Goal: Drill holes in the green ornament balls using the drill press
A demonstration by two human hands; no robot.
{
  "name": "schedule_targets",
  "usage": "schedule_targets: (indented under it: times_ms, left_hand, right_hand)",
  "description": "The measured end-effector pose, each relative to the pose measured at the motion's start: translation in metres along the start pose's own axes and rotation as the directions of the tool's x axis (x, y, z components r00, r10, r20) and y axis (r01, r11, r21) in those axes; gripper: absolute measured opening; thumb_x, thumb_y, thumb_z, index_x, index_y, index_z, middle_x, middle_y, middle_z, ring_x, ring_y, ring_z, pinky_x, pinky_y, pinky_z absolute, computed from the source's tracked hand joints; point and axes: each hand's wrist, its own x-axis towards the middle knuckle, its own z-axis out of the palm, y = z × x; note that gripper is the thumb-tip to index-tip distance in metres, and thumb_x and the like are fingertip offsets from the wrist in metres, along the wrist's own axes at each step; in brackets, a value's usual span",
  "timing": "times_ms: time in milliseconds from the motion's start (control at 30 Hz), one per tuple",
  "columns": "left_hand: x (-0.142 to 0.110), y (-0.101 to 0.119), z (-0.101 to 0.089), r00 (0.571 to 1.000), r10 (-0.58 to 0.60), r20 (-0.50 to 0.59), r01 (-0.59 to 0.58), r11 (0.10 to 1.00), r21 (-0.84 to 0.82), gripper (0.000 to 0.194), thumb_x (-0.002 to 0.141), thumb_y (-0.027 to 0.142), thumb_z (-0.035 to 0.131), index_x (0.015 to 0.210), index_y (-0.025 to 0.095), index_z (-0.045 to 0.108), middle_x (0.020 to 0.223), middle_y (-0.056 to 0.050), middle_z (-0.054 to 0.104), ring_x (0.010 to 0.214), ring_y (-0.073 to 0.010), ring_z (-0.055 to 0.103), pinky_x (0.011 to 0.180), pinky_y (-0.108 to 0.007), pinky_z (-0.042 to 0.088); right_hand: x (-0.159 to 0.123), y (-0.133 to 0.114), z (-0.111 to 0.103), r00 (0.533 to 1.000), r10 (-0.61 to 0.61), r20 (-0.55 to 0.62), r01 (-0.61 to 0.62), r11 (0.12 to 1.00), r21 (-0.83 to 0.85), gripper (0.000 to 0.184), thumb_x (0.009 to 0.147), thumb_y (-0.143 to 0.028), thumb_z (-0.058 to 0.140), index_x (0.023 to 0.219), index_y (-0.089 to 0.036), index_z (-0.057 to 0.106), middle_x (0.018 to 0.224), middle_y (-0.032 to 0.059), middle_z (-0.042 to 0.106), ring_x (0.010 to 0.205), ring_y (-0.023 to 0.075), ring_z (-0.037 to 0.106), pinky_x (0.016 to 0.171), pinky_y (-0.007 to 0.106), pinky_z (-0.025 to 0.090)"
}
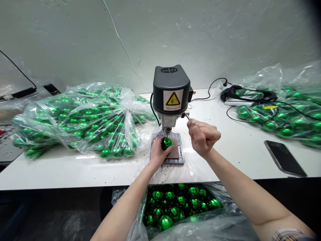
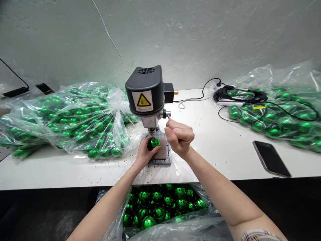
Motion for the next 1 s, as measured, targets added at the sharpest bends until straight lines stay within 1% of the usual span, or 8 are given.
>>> schedule_targets:
  times_ms: [133, 233, 333, 467, 633, 767, 867, 1000]
  left_hand:
    - [0.0, -0.002, 0.0, 1.0, 0.003, 0.003, -0.003, 1.0, 0.005, 0.049, 0.08, 0.031, 0.078, 0.123, 0.02, 0.058, 0.112, -0.009, 0.062, 0.109, -0.0281, 0.06, 0.095, -0.045, 0.049]
    - [0.002, 0.0, 0.0, 1.0, -0.008, 0.006, 0.008, 1.0, -0.007, 0.047, 0.08, 0.031, 0.077, 0.122, 0.019, 0.059, 0.11, -0.009, 0.062, 0.107, -0.0274, 0.061, 0.094, -0.044, 0.05]
    - [0.002, 0.008, -0.002, 0.998, -0.059, -0.013, 0.058, 0.998, -0.022, 0.044, 0.08, 0.031, 0.077, 0.118, 0.018, 0.061, 0.11, -0.01, 0.064, 0.105, -0.0269, 0.062, 0.092, -0.043, 0.051]
    - [-0.017, 0.025, -0.024, 0.99, -0.105, -0.096, 0.11, 0.993, 0.043, 0.039, 0.077, 0.031, 0.078, 0.111, 0.019, 0.062, 0.108, -0.01, 0.066, 0.102, -0.0282, 0.063, 0.087, -0.043, 0.051]
    - [-0.035, 0.038, -0.077, 0.969, 0.012, 0.245, -0.05, 0.988, 0.148, 0.047, 0.068, 0.049, 0.085, 0.103, 0.022, 0.067, 0.091, -0.007, 0.069, 0.085, -0.0287, 0.065, 0.074, -0.039, 0.05]
    - [0.024, 0.019, -0.095, 0.985, -0.047, 0.163, -0.014, 0.936, 0.352, 0.026, 0.096, 0.038, 0.054, 0.082, 0.02, 0.066, 0.087, -0.012, 0.067, 0.088, -0.0294, 0.064, 0.084, -0.042, 0.048]
    - [0.092, -0.005, -0.089, 0.994, -0.105, 0.043, 0.074, 0.889, 0.452, 0.015, 0.089, 0.015, 0.053, 0.08, 0.016, 0.065, 0.092, -0.018, 0.065, 0.101, -0.0341, 0.062, 0.096, -0.049, 0.044]
    - [0.15, -0.028, -0.078, 0.998, -0.063, -0.014, 0.063, 0.907, 0.416, 0.015, 0.082, 0.013, 0.061, 0.096, 0.016, 0.066, 0.11, -0.019, 0.065, 0.11, -0.0341, 0.058, 0.098, -0.046, 0.044]
  right_hand:
    - [0.0, -0.004, 0.001, 0.999, -0.004, 0.033, 0.004, 1.0, -0.015, 0.042, 0.081, -0.008, 0.057, 0.05, -0.018, 0.03, 0.045, -0.0047, 0.032, 0.044, 0.0072, 0.031, 0.049, 0.03, 0.03]
    - [0.021, -0.014, 0.012, 0.976, 0.168, -0.142, -0.166, 0.986, 0.026, 0.05, 0.087, -0.018, 0.059, 0.045, -0.018, 0.031, 0.042, -0.0042, 0.033, 0.041, 0.0072, 0.031, 0.048, 0.031, 0.027]
    - [0.058, -0.023, 0.026, 0.856, 0.408, -0.317, -0.39, 0.913, 0.122, 0.054, 0.089, -0.031, 0.061, 0.043, -0.02, 0.037, 0.041, -0.0042, 0.033, 0.041, 0.0082, 0.035, 0.046, 0.031, 0.028]
    - [0.095, -0.02, 0.031, 0.705, 0.62, -0.345, -0.585, 0.783, 0.211, 0.055, 0.088, -0.038, 0.063, 0.042, -0.022, 0.036, 0.042, -0.0039, 0.033, 0.04, 0.0079, 0.033, 0.043, 0.03, 0.026]
    - [0.1, -0.012, 0.028, 0.686, 0.66, -0.305, -0.619, 0.75, 0.232, 0.052, 0.088, -0.038, 0.062, 0.046, -0.022, 0.036, 0.043, -0.0041, 0.033, 0.04, 0.0076, 0.031, 0.041, 0.029, 0.023]
    - [0.097, -0.015, 0.03, 0.679, 0.654, -0.332, -0.614, 0.755, 0.23, 0.053, 0.088, -0.038, 0.062, 0.045, -0.021, 0.036, 0.044, -0.0046, 0.034, 0.041, 0.007, 0.031, 0.042, 0.029, 0.024]
    - [0.097, -0.016, 0.03, 0.676, 0.653, -0.341, -0.614, 0.755, 0.229, 0.05, 0.087, -0.039, 0.063, 0.046, -0.021, 0.039, 0.046, -0.0045, 0.036, 0.042, 0.0072, 0.033, 0.041, 0.029, 0.025]
    - [0.093, -0.013, 0.027, 0.722, 0.621, -0.306, -0.591, 0.783, 0.195, 0.049, 0.088, -0.041, 0.063, 0.05, -0.022, 0.04, 0.05, -0.0036, 0.038, 0.044, 0.0083, 0.036, 0.04, 0.03, 0.027]
